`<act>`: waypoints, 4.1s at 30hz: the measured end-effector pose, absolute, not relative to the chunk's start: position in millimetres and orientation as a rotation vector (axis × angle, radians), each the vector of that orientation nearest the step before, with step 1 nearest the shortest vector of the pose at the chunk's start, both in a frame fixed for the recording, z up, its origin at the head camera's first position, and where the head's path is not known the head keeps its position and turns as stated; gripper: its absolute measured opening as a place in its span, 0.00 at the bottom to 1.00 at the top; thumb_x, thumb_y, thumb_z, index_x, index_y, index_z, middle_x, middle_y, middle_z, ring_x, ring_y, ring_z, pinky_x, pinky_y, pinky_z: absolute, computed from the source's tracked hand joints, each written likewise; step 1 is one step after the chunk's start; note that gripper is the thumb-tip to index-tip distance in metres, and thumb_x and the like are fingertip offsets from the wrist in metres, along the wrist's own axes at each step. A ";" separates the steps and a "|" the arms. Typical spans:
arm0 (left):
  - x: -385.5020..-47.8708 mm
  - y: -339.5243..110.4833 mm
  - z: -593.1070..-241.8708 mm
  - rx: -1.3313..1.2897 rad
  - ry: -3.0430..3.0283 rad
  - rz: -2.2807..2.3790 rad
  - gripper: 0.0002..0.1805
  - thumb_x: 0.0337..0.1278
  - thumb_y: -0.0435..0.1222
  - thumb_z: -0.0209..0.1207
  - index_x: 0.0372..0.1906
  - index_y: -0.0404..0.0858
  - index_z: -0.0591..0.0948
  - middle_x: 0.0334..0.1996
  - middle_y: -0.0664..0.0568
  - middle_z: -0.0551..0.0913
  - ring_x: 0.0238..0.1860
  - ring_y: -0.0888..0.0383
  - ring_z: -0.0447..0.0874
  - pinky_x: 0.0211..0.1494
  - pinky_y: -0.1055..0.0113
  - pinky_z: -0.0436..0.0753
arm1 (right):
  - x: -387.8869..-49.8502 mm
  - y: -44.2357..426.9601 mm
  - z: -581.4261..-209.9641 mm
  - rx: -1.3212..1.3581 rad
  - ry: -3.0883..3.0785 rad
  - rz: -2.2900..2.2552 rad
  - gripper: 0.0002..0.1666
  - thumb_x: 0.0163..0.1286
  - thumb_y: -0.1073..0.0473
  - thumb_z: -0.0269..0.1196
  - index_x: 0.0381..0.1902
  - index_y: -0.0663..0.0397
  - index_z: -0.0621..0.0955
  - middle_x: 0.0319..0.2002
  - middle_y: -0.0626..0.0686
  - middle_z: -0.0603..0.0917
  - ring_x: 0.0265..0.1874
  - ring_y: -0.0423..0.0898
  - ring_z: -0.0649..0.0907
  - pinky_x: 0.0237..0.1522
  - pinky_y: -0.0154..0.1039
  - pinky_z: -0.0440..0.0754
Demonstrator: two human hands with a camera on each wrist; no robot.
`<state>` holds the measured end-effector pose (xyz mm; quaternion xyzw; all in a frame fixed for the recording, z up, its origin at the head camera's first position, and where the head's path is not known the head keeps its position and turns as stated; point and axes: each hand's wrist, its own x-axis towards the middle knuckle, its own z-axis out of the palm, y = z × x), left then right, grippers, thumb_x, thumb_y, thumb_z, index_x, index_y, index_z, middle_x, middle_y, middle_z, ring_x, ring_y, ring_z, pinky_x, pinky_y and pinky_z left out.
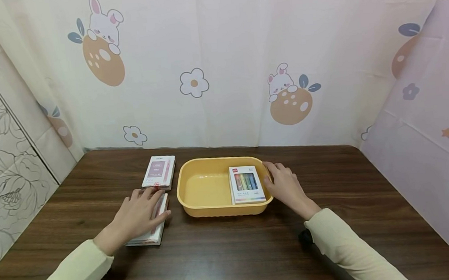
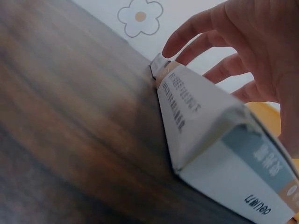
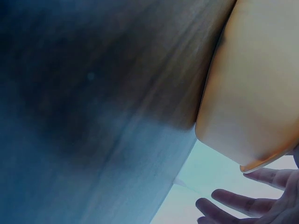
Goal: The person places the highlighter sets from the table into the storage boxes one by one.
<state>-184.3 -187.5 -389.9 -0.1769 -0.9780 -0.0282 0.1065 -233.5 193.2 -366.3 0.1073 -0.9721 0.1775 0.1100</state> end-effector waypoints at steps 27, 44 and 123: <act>-183.5 -181.5 -393.2 -0.374 -2.910 -0.207 0.33 0.48 0.54 0.57 0.59 0.41 0.72 0.51 0.40 0.75 0.35 0.36 0.73 0.27 0.48 0.75 | -232.3 191.8 -364.3 0.290 -2.885 0.515 0.27 0.66 0.56 0.52 0.62 0.54 0.68 0.55 0.67 0.73 0.48 0.67 0.74 0.49 0.63 0.68; -186.5 -179.4 -389.7 -0.331 -2.932 -0.242 0.33 0.40 0.52 0.60 0.55 0.41 0.73 0.48 0.40 0.76 0.33 0.36 0.74 0.21 0.49 0.74 | -232.1 192.3 -364.4 0.301 -2.886 0.494 0.27 0.66 0.56 0.52 0.62 0.54 0.68 0.55 0.67 0.73 0.48 0.67 0.74 0.48 0.63 0.69; -214.5 -128.7 -313.8 -0.534 -2.874 -0.251 0.22 0.39 0.48 0.58 0.40 0.37 0.76 0.27 0.47 0.76 0.35 0.48 0.76 0.46 0.48 0.71 | -232.1 192.1 -364.8 0.314 -2.869 0.462 0.26 0.66 0.56 0.52 0.62 0.54 0.69 0.53 0.66 0.74 0.47 0.66 0.75 0.45 0.61 0.70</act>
